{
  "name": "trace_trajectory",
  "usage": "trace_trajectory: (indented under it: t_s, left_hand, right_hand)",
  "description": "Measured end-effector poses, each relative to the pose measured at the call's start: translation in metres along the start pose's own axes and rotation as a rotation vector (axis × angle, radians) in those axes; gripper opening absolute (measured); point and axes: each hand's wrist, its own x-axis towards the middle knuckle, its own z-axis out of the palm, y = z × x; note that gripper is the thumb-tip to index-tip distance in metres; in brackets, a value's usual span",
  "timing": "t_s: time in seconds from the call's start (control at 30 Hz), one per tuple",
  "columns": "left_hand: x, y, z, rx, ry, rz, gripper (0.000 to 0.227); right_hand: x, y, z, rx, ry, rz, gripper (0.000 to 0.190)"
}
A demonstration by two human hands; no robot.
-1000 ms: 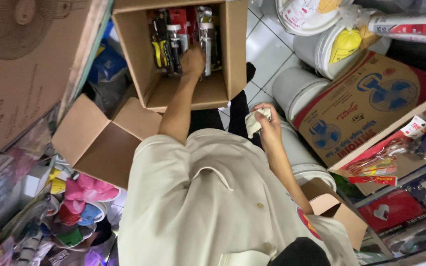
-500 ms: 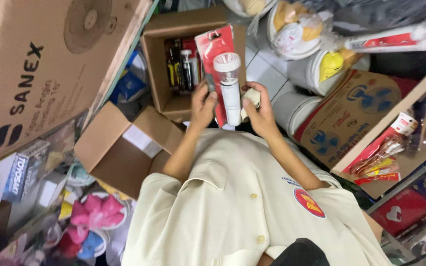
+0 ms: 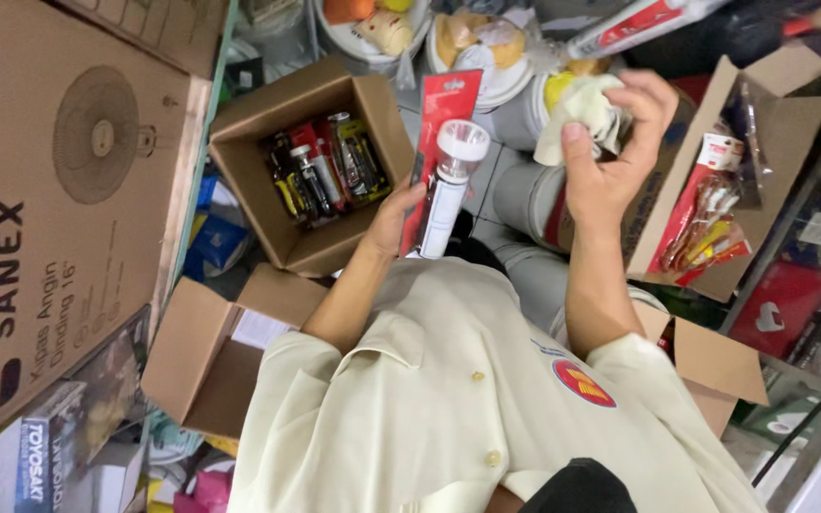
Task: The person wipes down packaged items like a pen set and a flashlight using a white cloth while standing in a storage area. The items are then placed into a cardboard box containing other hardware supplies.
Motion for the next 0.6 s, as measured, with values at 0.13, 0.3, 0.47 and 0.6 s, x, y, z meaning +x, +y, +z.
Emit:
trace_trajectory:
  t_s: [0.13,0.3,0.47,0.6]
  left_hand:
    - [0.009,-0.025,-0.001,0.124,0.005,0.041,0.065]
    - [0.024,-0.047,0.012,0.185,0.092,0.118,0.058]
    - [0.028,-0.053,0.044,0.203,0.005,0.101,0.061]
    - [0.030,-0.036,0.080,0.104,-0.142,0.117,0.071]
  right_hand:
    - [0.025,-0.030,0.010,-0.032,-0.426,-0.324,0.021]
    - [0.039,-0.016,0.007,-0.016,-0.530,-0.280,0.009]
    - [0.049,0.021,-0.037,-0.032,-0.595,-0.215,0.011]
    - [0.055,0.017,-0.066,-0.053,-0.235,-0.060,0.018]
